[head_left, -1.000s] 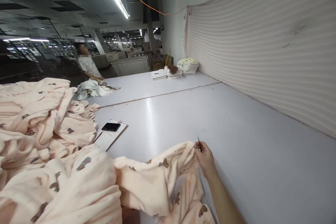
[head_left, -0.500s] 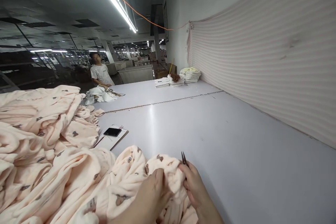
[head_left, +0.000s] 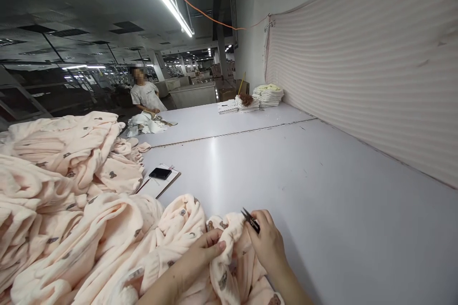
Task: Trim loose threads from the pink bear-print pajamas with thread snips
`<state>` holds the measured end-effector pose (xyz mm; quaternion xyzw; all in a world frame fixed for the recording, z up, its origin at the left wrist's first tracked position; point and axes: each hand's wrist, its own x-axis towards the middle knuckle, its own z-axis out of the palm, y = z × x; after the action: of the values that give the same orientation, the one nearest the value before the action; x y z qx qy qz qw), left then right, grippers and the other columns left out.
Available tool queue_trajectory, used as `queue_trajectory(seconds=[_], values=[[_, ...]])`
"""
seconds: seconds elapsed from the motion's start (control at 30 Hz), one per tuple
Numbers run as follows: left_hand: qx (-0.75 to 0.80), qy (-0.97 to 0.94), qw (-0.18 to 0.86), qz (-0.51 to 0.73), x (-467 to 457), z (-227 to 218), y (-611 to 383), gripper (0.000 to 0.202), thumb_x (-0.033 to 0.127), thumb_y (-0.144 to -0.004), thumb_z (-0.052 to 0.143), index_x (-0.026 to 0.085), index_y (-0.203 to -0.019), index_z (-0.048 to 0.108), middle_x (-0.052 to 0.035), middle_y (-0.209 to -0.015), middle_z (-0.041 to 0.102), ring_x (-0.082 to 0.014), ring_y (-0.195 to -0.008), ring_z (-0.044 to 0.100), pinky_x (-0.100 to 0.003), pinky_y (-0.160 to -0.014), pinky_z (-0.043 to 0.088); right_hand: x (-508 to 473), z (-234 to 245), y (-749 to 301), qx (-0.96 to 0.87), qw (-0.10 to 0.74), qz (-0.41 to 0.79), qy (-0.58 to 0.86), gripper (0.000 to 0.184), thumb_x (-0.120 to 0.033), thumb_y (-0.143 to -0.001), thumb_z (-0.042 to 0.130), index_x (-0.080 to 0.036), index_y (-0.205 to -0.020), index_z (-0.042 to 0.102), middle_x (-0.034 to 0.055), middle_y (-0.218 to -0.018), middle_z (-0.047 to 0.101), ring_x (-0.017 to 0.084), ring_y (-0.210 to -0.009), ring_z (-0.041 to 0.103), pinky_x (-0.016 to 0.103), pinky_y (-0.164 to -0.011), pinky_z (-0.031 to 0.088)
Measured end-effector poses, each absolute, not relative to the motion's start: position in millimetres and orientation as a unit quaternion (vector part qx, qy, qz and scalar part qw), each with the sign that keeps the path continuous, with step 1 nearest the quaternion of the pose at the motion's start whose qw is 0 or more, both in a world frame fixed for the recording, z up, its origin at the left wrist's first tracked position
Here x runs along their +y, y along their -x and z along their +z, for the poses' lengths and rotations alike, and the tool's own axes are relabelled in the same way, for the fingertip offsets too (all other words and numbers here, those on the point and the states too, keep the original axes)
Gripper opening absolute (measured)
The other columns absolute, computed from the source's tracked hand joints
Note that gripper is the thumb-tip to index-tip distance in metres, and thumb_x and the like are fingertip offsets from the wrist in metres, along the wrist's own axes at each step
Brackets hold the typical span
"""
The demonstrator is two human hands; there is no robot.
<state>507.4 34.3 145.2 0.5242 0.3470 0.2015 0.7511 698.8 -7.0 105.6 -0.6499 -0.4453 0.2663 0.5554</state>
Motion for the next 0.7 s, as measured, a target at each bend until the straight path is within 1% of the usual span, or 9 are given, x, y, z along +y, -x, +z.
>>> queue_trajectory(seconds=[0.07, 0.17, 0.2, 0.27, 0.4, 0.47, 0.57, 0.63, 0.7], values=[[0.337, -0.493, 0.775, 0.208, 33.8, 146.2, -507.9, 0.019, 0.037, -0.083, 0.061, 0.019, -0.082, 0.057, 0.0009, -0.073, 0.058, -0.0146, -0.070, 0.056, -0.029, -0.073, 0.044, -20.5, 110.3, -695.9, -0.505, 0.516, 0.249, 0.645, 0.012, -0.031, -0.077, 0.062, -0.026, -0.088, 0.064, 0.0008, -0.093, 0.059, 0.018, -0.076, 0.059, 0.026, -0.065, 0.043], [0.322, -0.470, 0.792, 0.217, 32.2, 147.8, -507.8, 0.014, 0.031, -0.084, 0.061, 0.018, -0.082, 0.059, 0.0005, -0.074, 0.059, -0.0148, -0.073, 0.057, -0.028, -0.075, 0.044, -38.7, 115.3, -684.9, -0.613, 0.434, 0.196, 0.631, 0.022, -0.028, -0.083, 0.058, -0.028, -0.104, 0.063, 0.0021, -0.098, 0.063, 0.019, -0.080, 0.064, 0.028, -0.069, 0.047], [0.319, -0.467, 0.795, 0.218, 31.4, 148.4, -507.7, 0.012, 0.030, -0.084, 0.061, 0.018, -0.082, 0.060, 0.0002, -0.074, 0.060, -0.0152, -0.074, 0.057, -0.028, -0.076, 0.044, -42.1, 115.7, -680.7, -0.637, 0.410, 0.172, 0.630, 0.023, -0.027, -0.084, 0.056, -0.028, -0.106, 0.062, 0.0023, -0.097, 0.065, 0.020, -0.080, 0.065, 0.029, -0.069, 0.048], [0.314, -0.465, 0.798, 0.221, 29.7, 149.8, -507.3, 0.010, 0.028, -0.084, 0.062, 0.018, -0.083, 0.062, 0.0003, -0.075, 0.060, -0.0153, -0.075, 0.058, -0.029, -0.078, 0.044, -44.6, 114.6, -673.6, -0.652, 0.385, 0.132, 0.640, 0.021, -0.025, -0.086, 0.054, -0.028, -0.104, 0.064, 0.0021, -0.092, 0.067, 0.021, -0.077, 0.066, 0.030, -0.066, 0.049], [0.310, -0.461, 0.802, 0.220, 28.3, 152.3, -506.0, 0.009, 0.026, -0.084, 0.062, 0.017, -0.084, 0.064, 0.0004, -0.074, 0.061, -0.0147, -0.072, 0.058, -0.031, -0.080, 0.044, -41.5, 110.9, -669.8, -0.624, 0.393, 0.118, 0.665, 0.017, -0.026, -0.089, 0.051, -0.027, -0.095, 0.067, 0.0021, -0.087, 0.069, 0.020, -0.074, 0.067, 0.027, -0.061, 0.051], [0.308, -0.461, 0.803, 0.218, 28.5, 153.3, -504.9, 0.009, 0.025, -0.085, 0.061, 0.017, -0.086, 0.065, -0.0007, -0.075, 0.063, -0.0154, -0.075, 0.059, -0.031, -0.079, 0.044, -41.0, 111.0, -671.1, -0.620, 0.402, 0.129, 0.662, 0.016, -0.027, -0.086, 0.055, -0.026, -0.097, 0.067, 0.0023, -0.091, 0.070, 0.019, -0.077, 0.068, 0.026, -0.063, 0.052], [0.307, -0.465, 0.802, 0.215, 29.0, 154.9, -503.2, 0.011, 0.024, -0.086, 0.060, 0.017, -0.089, 0.067, -0.0023, -0.075, 0.065, -0.0171, -0.082, 0.061, -0.029, -0.080, 0.044, -42.3, 113.5, -671.9, -0.638, 0.395, 0.133, 0.648, 0.020, -0.025, -0.083, 0.060, -0.027, -0.101, 0.067, 0.0019, -0.093, 0.071, 0.020, -0.079, 0.068, 0.027, -0.066, 0.053], [0.308, -0.469, 0.800, 0.213, 29.5, 156.3, -502.0, 0.011, 0.024, -0.086, 0.060, 0.016, -0.089, 0.067, -0.0031, -0.075, 0.065, -0.0176, -0.084, 0.061, -0.028, -0.080, 0.044, -43.2, 114.6, -671.2, -0.635, 0.398, 0.129, 0.649, 0.019, -0.024, -0.084, 0.057, -0.027, -0.100, 0.068, 0.0020, -0.091, 0.071, 0.020, -0.078, 0.068, 0.027, -0.066, 0.053], [0.309, -0.472, 0.798, 0.211, 30.1, 157.6, -500.8, 0.013, 0.026, -0.086, 0.058, 0.016, -0.090, 0.066, -0.0035, -0.076, 0.066, -0.0178, -0.082, 0.062, -0.029, -0.080, 0.044, -43.5, 114.0, -671.1, -0.612, 0.422, 0.139, 0.654, 0.018, -0.025, -0.087, 0.054, -0.027, -0.096, 0.069, 0.0022, -0.091, 0.071, 0.019, -0.080, 0.069, 0.026, -0.068, 0.053]])
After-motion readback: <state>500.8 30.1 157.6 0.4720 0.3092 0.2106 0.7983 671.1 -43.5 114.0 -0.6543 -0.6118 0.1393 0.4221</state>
